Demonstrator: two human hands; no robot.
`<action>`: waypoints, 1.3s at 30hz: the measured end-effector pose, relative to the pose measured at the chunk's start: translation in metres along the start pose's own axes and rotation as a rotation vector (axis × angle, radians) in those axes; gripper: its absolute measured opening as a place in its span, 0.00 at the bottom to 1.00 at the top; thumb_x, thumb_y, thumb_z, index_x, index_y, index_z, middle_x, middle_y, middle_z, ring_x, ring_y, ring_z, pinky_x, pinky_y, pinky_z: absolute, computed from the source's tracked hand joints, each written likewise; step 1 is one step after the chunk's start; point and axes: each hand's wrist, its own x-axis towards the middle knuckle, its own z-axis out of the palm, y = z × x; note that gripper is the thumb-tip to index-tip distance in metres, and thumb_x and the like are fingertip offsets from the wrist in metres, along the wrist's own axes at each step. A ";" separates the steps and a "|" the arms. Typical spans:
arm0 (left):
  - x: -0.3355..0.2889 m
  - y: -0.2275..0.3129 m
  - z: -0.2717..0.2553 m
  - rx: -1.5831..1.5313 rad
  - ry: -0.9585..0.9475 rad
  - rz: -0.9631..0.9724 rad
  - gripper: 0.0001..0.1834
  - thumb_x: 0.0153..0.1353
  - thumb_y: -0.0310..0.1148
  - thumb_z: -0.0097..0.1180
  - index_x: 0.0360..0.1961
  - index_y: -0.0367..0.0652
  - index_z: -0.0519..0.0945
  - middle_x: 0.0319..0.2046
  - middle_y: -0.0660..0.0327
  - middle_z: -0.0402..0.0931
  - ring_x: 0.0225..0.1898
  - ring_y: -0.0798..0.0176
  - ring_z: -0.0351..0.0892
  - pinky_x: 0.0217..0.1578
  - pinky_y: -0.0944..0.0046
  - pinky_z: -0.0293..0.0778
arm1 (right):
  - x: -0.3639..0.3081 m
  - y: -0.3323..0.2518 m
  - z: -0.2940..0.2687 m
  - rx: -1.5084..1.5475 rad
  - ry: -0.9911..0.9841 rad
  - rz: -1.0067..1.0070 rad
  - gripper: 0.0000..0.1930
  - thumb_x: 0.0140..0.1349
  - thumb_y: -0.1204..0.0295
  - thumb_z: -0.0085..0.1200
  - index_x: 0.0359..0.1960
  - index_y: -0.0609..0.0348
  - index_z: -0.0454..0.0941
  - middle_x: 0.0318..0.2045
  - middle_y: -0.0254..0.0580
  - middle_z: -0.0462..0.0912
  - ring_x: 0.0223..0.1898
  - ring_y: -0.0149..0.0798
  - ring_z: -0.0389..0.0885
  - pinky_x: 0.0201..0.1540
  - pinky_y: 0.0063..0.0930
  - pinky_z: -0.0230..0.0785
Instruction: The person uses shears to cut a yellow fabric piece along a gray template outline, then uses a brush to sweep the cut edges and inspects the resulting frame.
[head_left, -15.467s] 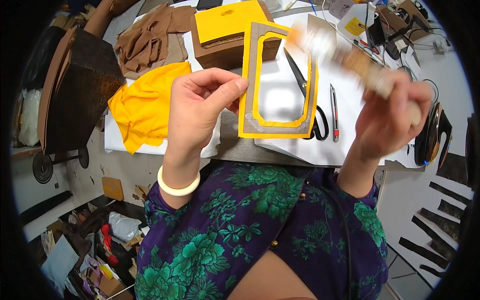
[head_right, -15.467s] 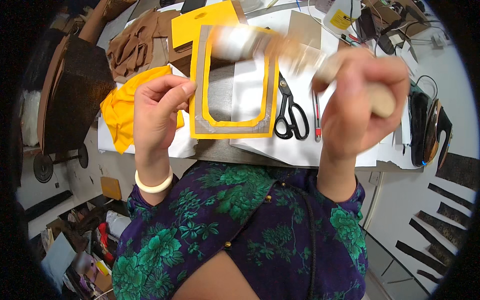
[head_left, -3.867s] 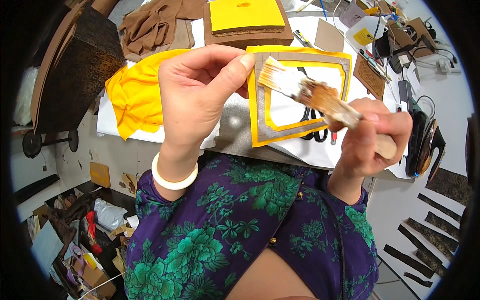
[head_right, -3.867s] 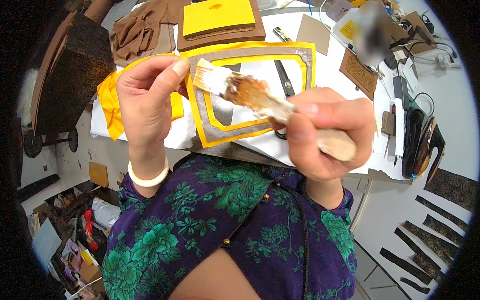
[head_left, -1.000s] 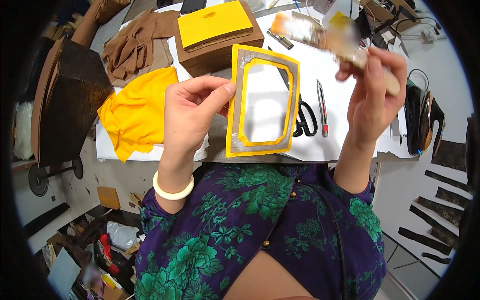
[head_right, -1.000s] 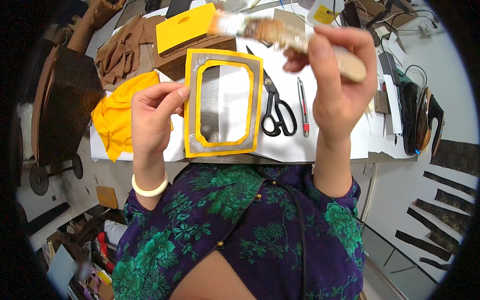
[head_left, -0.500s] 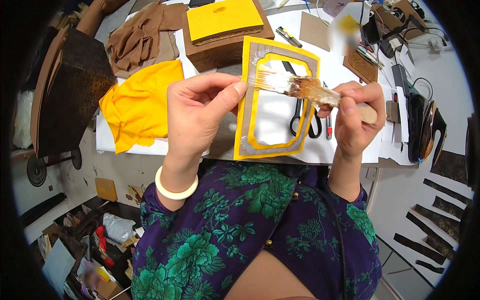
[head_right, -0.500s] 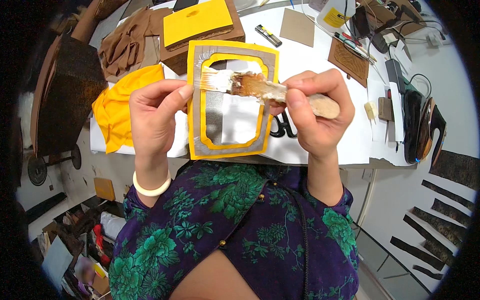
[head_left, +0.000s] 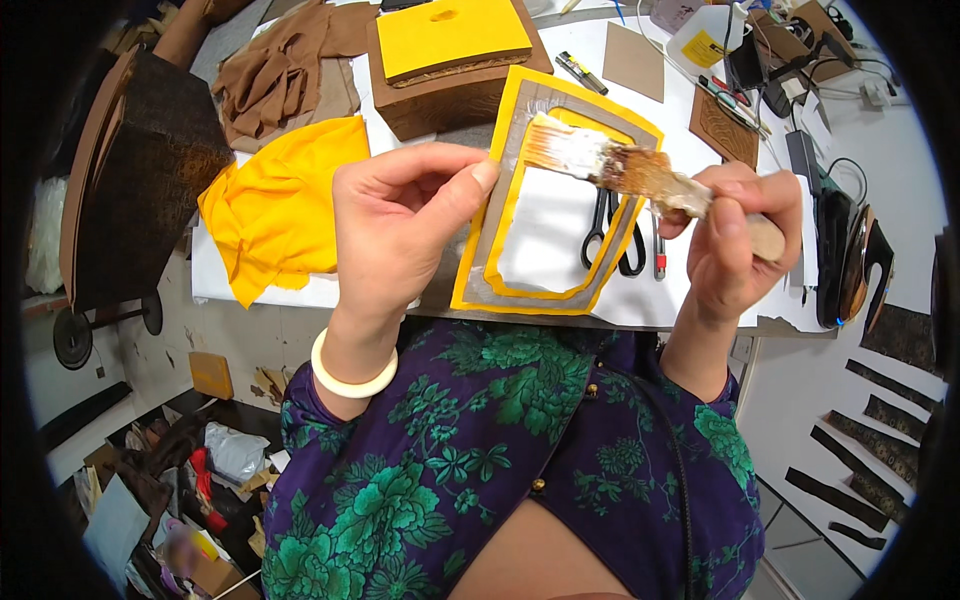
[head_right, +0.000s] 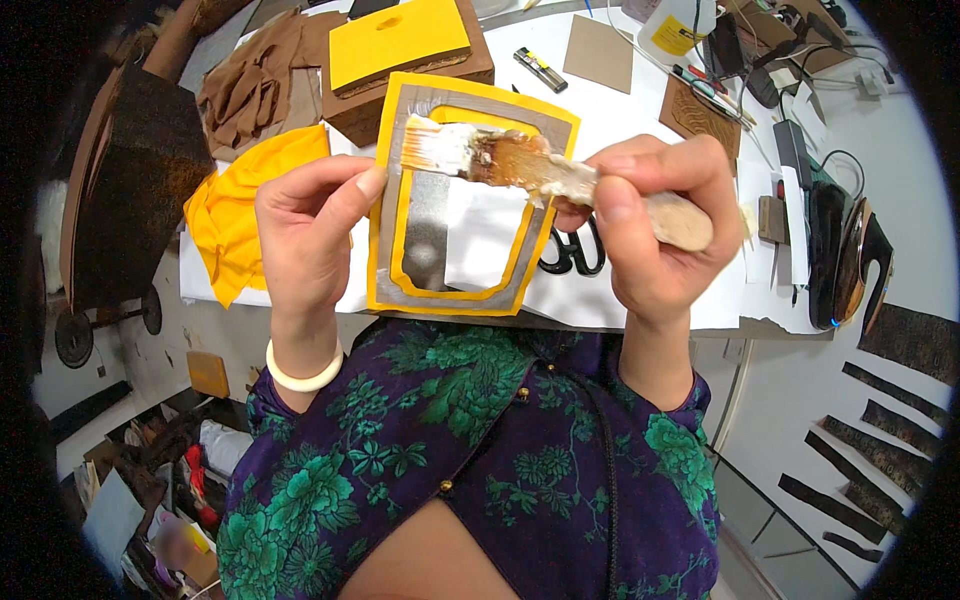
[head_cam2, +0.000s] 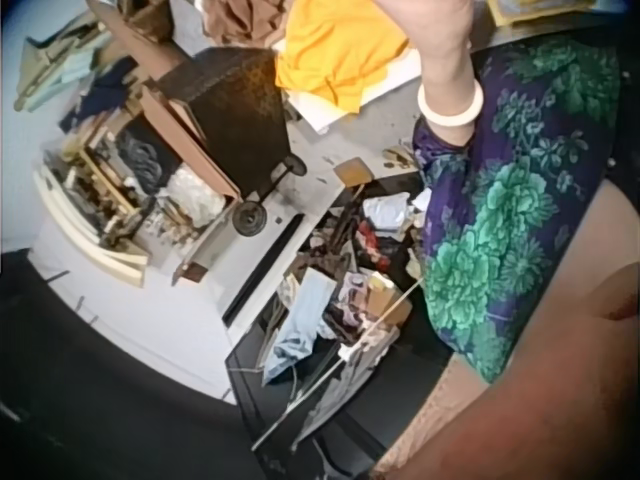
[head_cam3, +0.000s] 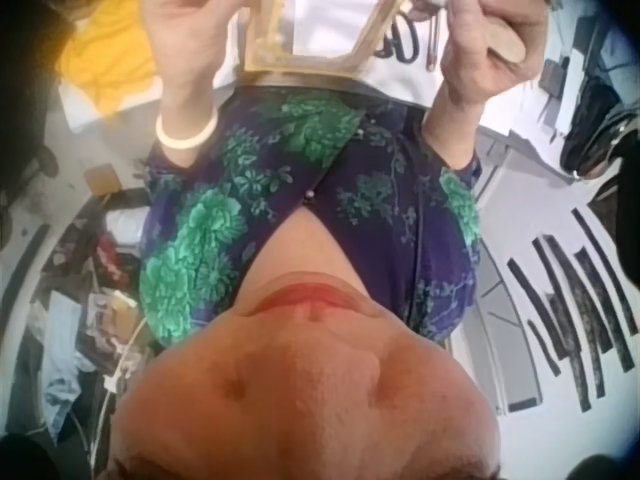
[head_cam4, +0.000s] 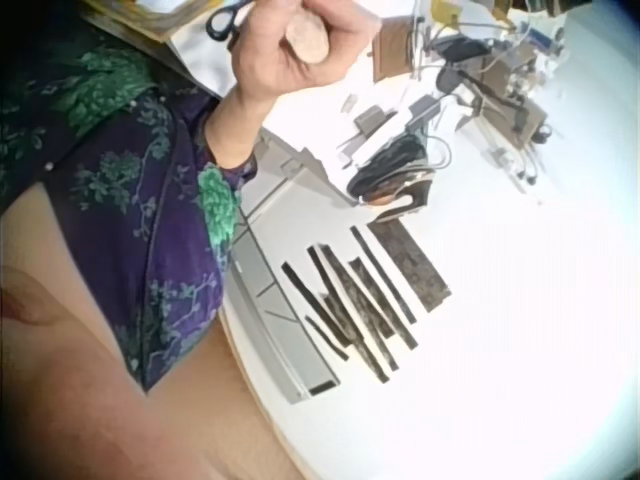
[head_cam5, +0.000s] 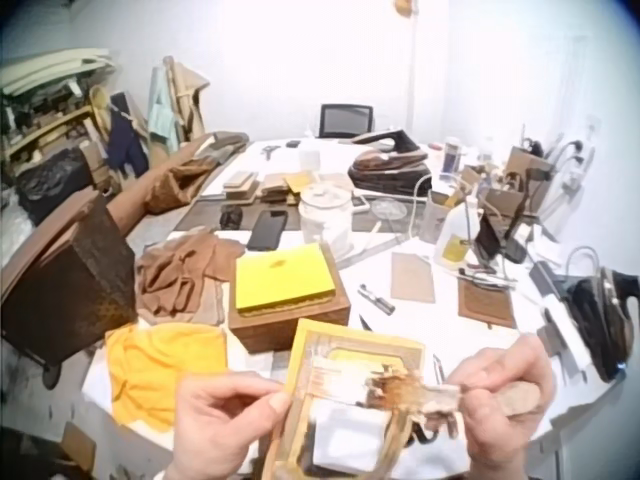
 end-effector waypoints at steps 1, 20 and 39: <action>0.000 0.000 0.001 -0.002 0.015 -0.003 0.06 0.56 0.22 0.60 0.34 0.31 0.82 0.26 0.64 0.79 0.27 0.77 0.74 0.30 0.77 0.70 | -0.001 -0.001 0.001 0.007 0.027 -0.017 0.05 0.58 0.83 0.49 0.34 0.66 0.67 0.26 0.52 0.78 0.23 0.32 0.77 0.25 0.22 0.73; 0.004 0.001 0.001 -0.013 0.075 0.018 0.06 0.57 0.22 0.59 0.35 0.31 0.82 0.25 0.63 0.79 0.26 0.75 0.75 0.29 0.76 0.71 | -0.014 0.005 0.016 -0.045 -0.044 0.036 0.05 0.57 0.85 0.51 0.33 0.68 0.68 0.26 0.49 0.78 0.24 0.30 0.78 0.26 0.19 0.71; 0.008 0.003 -0.003 -0.042 0.114 0.033 0.08 0.57 0.24 0.59 0.36 0.29 0.81 0.26 0.59 0.80 0.25 0.71 0.79 0.29 0.73 0.76 | -0.022 -0.002 0.017 -0.204 -0.085 -0.035 0.06 0.47 0.86 0.55 0.27 0.70 0.71 0.20 0.46 0.79 0.19 0.33 0.78 0.22 0.22 0.72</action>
